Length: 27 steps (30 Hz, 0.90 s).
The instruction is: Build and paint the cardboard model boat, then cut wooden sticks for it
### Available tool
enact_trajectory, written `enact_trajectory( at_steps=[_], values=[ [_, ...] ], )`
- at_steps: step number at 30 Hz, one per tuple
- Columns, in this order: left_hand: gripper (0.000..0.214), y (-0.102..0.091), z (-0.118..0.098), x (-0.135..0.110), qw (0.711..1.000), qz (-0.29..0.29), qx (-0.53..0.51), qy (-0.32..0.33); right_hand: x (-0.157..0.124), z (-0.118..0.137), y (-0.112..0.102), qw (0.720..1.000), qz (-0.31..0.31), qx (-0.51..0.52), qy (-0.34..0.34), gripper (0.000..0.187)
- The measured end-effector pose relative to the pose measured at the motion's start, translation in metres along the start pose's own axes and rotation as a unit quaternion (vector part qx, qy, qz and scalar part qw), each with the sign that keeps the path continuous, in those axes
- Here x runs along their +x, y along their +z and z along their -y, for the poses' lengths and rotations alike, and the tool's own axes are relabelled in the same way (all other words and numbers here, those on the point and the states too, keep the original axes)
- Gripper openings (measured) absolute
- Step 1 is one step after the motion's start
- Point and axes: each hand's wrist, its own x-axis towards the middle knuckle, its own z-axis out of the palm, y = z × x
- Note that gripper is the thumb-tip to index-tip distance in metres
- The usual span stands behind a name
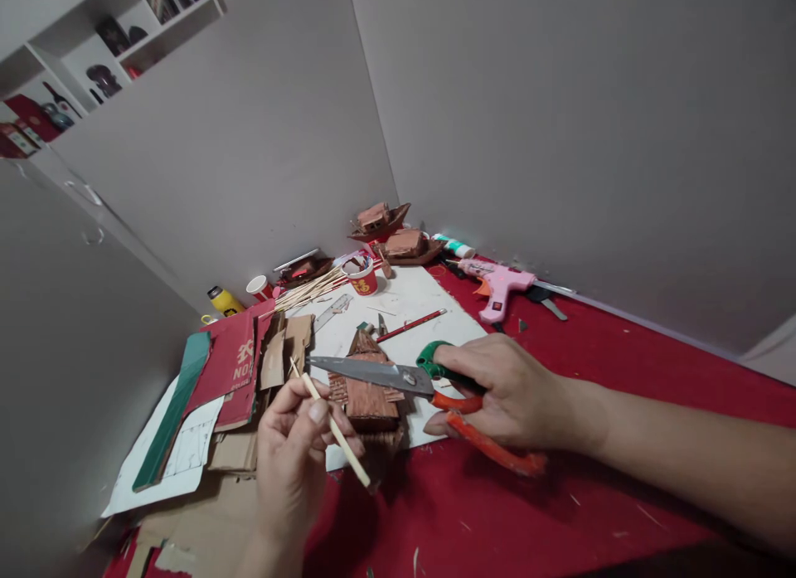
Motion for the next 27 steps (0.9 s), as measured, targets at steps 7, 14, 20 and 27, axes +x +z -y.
enact_trajectory(
  at_steps=[7,14,20,27],
  values=[
    [0.02,-0.003,0.002,0.002,0.997,0.008,-0.059,-0.053,0.0,-0.006,0.001,1.0,-0.004,-0.004,0.001,0.045],
    [0.032,-0.008,0.008,0.0,0.985,0.049,-0.13,-0.1,0.001,-0.01,0.003,1.0,-0.012,-0.017,0.004,0.046],
    [0.014,0.0,0.002,0.0,0.982,0.034,-0.157,-0.104,-0.001,-0.01,0.005,1.0,0.0,-0.013,0.025,0.047],
    [0.016,-0.003,0.0,0.008,0.994,-0.022,-0.108,-0.015,-0.006,-0.009,0.011,0.998,0.04,0.024,0.043,0.042]
  ],
)
